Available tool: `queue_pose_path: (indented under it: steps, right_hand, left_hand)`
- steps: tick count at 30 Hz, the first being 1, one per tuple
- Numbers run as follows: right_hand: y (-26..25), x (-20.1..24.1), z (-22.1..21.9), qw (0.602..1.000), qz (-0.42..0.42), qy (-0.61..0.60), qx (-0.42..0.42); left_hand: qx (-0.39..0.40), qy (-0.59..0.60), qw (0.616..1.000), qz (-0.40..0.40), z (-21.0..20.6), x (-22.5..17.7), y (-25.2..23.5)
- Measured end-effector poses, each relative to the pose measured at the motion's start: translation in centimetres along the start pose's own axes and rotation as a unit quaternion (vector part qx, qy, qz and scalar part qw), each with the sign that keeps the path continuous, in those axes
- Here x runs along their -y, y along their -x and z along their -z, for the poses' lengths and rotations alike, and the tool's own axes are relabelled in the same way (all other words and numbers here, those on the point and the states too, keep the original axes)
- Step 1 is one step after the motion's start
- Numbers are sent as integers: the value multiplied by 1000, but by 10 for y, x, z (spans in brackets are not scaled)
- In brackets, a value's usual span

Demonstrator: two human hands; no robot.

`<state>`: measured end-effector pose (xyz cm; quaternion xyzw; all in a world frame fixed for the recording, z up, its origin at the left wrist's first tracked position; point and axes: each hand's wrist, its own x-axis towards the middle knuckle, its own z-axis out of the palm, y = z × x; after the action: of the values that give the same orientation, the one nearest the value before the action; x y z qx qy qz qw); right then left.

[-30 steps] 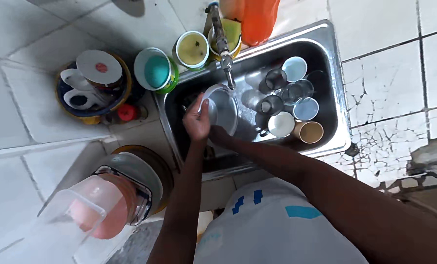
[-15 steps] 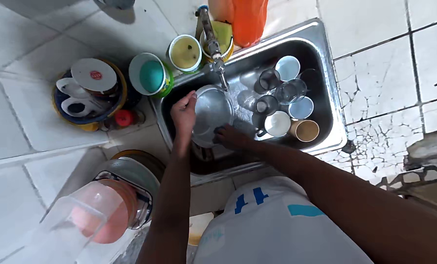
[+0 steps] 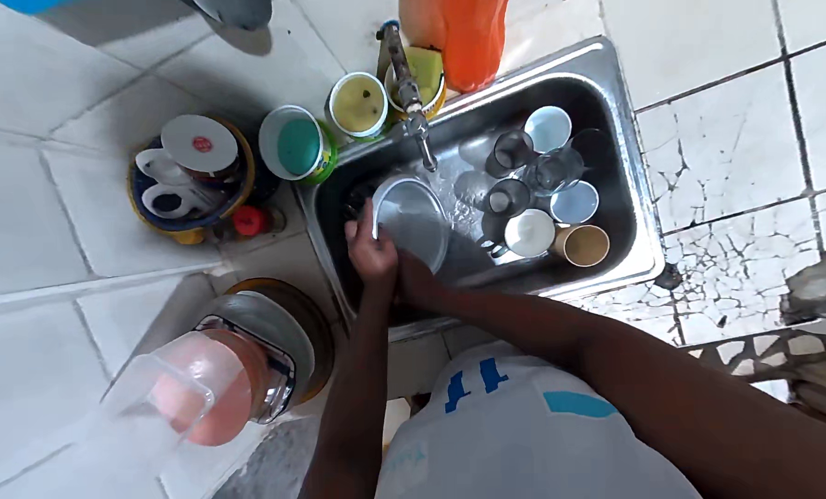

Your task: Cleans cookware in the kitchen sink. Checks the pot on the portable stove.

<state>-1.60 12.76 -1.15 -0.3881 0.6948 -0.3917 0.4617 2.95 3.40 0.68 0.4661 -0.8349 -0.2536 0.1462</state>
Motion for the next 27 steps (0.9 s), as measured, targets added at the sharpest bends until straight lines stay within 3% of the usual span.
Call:
queue_pose_path:
  steps: [3, 5, 9, 11, 13, 17, 19, 20, 23, 24, 27]
  right_hand:
    - [-2, -25, 8, 998, 31, -8, 57]
    - [-8, -54, 22, 988, 46, 90, 115]
    - [-51, -121, 56, 922, 188, 324, 95]
    - [-77, -116, 83, 898, 190, 386, 90]
    - [-107, -103, 95, 904, 171, 391, 35]
    - [-143, -91, 81, 878, 249, 407, -29]
    - [-136, -95, 62, 879, 213, 426, -16]
    - [-126, -91, 53, 884, 152, 441, 23]
    - [-94, -77, 20, 959, -15, 277, 50]
    - [-85, -65, 16, 967, -51, 239, 68]
    - [-79, -34, 2, 982, -76, 115, 132]
  left_hand:
    - [77, -33, 996, -19, 9, -7, -37]
    - [99, -58, 993, -17, 5, -9, -62]
    - [172, -63, 983, -28, 5, -10, -101]
    - [204, -66, 976, -50, 5, -8, -116]
    - [217, -65, 972, -63, 4, -6, -126]
    - [183, -49, 979, -80, 5, 2, -119]
    - [150, -38, 983, -95, 6, 11, -109]
    - [135, -29, 986, -90, 8, 16, -105]
    - [107, 2, 992, -63, 11, 30, -89]
    - [98, 15, 994, -56, 9, 28, -85]
    - [85, 34, 995, -33, 8, 22, -78]
